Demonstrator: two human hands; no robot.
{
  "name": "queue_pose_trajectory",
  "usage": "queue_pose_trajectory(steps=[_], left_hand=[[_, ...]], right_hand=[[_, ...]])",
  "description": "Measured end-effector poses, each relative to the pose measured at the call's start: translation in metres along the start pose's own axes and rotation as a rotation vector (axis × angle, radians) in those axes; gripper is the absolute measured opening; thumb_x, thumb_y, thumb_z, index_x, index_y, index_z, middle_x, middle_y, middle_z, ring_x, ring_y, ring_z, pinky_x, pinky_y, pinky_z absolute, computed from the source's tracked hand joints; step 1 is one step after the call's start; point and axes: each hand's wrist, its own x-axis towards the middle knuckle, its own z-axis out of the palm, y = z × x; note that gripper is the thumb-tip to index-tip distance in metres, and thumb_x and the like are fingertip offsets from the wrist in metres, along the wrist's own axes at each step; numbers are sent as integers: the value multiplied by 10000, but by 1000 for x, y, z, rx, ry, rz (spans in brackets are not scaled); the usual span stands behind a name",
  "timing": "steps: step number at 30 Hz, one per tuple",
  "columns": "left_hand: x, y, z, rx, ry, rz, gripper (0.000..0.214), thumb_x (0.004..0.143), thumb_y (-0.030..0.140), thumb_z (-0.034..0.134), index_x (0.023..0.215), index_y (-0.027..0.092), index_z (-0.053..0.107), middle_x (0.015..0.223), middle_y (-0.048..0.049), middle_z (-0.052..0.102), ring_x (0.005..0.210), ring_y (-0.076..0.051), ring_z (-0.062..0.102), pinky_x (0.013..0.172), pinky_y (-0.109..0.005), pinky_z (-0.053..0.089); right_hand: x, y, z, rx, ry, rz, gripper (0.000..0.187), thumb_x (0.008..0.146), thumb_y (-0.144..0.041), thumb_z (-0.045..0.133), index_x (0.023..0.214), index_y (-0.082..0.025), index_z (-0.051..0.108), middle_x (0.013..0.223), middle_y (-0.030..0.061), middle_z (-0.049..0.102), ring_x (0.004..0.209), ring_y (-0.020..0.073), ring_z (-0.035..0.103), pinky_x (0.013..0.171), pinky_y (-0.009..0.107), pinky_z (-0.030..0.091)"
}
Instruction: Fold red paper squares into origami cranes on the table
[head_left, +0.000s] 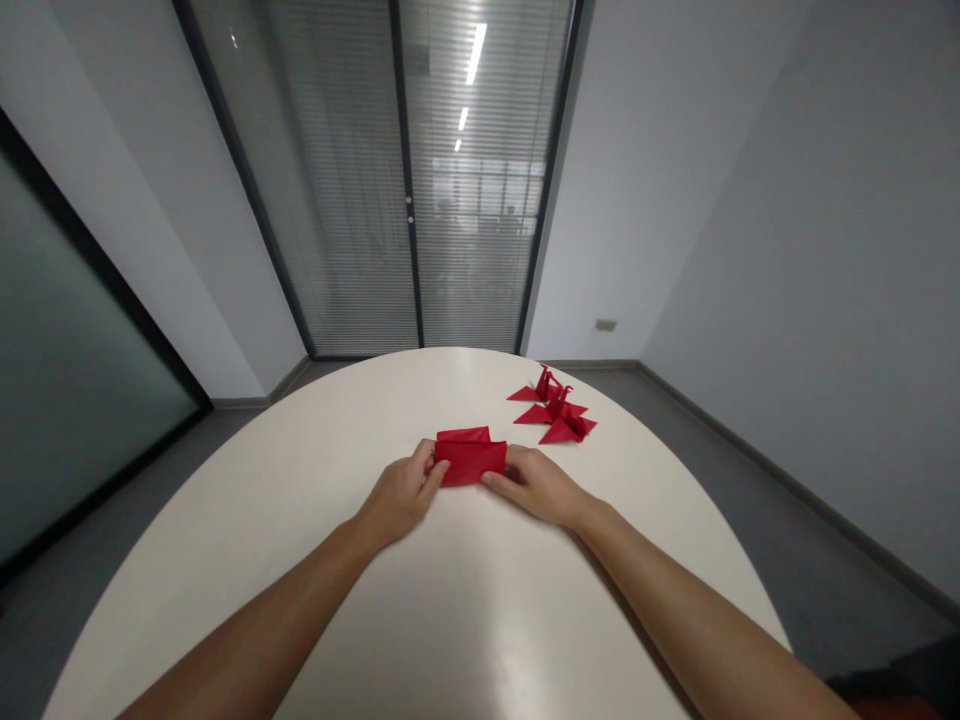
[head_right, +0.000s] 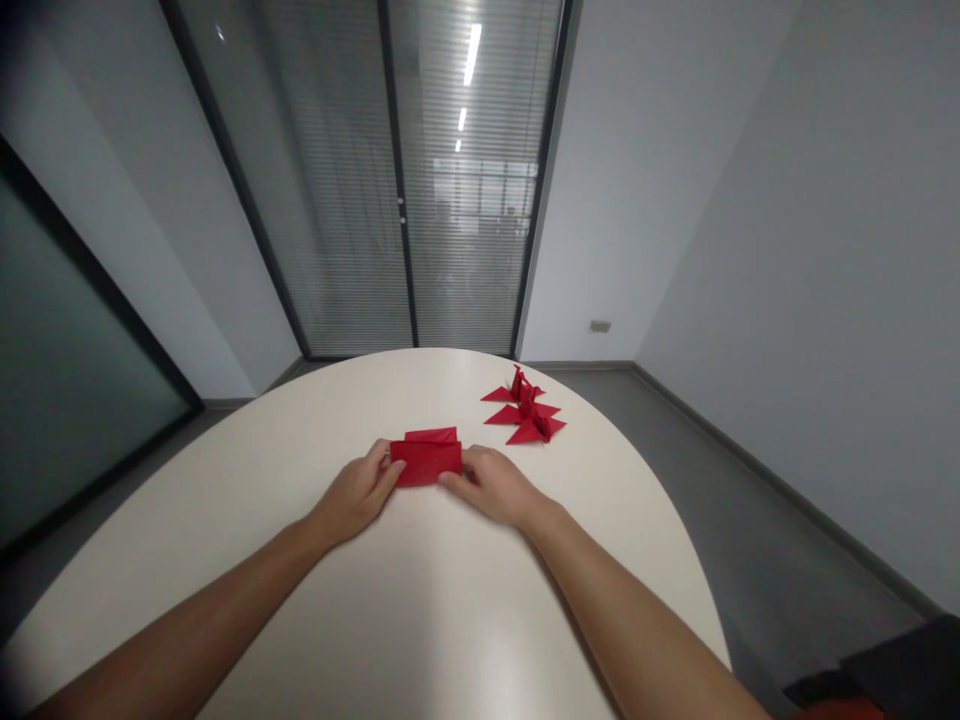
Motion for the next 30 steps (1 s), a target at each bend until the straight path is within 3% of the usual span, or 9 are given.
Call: queue_pose_trajectory(steps=[4, 7, 10, 12, 21, 24, 26, 28, 30], left_hand=[[1, -2, 2, -43, -26, 1, 294, 1022, 353, 373, 1237, 194, 493, 786, -5, 662, 677, -186, 619, 628, -283, 392], [0, -5, 4, -46, -16, -12, 557, 1013, 333, 385, 1528, 177, 240, 771, 13, 664, 666, -176, 615, 639, -274, 403], [0, -8, 6, -51, -7, -17, 734, 1007, 330, 398, 1586, 131, -7, 710, 40, 641, 615, -164, 584, 621, -263, 397], [0, -9, 7, -52, -7, -6, 755, 1009, 331, 398, 1586, 119, -41, 710, 40, 645, 625, -163, 584, 635, -265, 407], [1, -7, 6, 49, 37, -9, 685, 998, 314, 430, 1583, 149, 114, 809, 1, 696, 720, -180, 646, 681, -284, 462], [0, -5, 5, 173, 101, 31, 535, 983, 301, 473, 1490, 167, 371, 814, -16, 664, 742, -189, 622, 695, -301, 486], [0, -1, 3, 257, 156, 93, 360, 970, 285, 502, 1305, 173, 569, 887, -57, 661, 852, -219, 616, 779, -343, 510], [0, 4, 2, 303, 204, 165, 264, 959, 267, 525, 1174, 173, 643, 1014, -100, 654, 983, -254, 596, 883, -397, 512], [0, 9, 2, 304, 211, 236, 261, 956, 230, 521, 1176, 177, 651, 1162, -123, 632, 1096, -270, 568, 975, -439, 494]], right_hand=[[2, 2, 3, 48, 15, 40, 280, 961, -395, 551, 823, -170, 644, 733, 18, 641, 629, 156, 524, 591, 263, 370], [2, 4, 6, 125, 25, 68, 247, 966, -387, 545, 871, -172, 622, 720, -5, 623, 616, 141, 504, 581, 251, 353], [3, 8, 10, 158, 52, 117, 251, 955, -410, 561, 871, -176, 592, 660, -32, 573, 585, 129, 466, 557, 242, 327], [3, 10, 13, 184, 56, 134, 255, 951, -422, 567, 885, -176, 586, 642, -42, 555, 574, 124, 456, 548, 237, 316], [6, 13, 17, 227, 99, 182, 264, 921, -434, 608, 950, -172, 624, 644, -30, 593, 586, 136, 512, 551, 232, 347], [6, 12, 16, 203, 95, 168, 257, 919, -427, 609, 926, -171, 634, 617, -35, 586, 564, 132, 496, 545, 236, 342], [6, 13, 16, 191, 87, 161, 262, 916, -421, 614, 948, -164, 651, 605, -37, 582, 555, 129, 487, 542, 235, 339], [6, 14, 17, 192, 83, 164, 297, 911, -410, 625, 1054, -153, 666, 616, -35, 596, 560, 130, 494, 544, 234, 346], [6, 15, 18, 201, 82, 171, 374, 911, -392, 629, 1195, -149, 647, 644, -29, 623, 573, 134, 514, 555, 235, 364]])
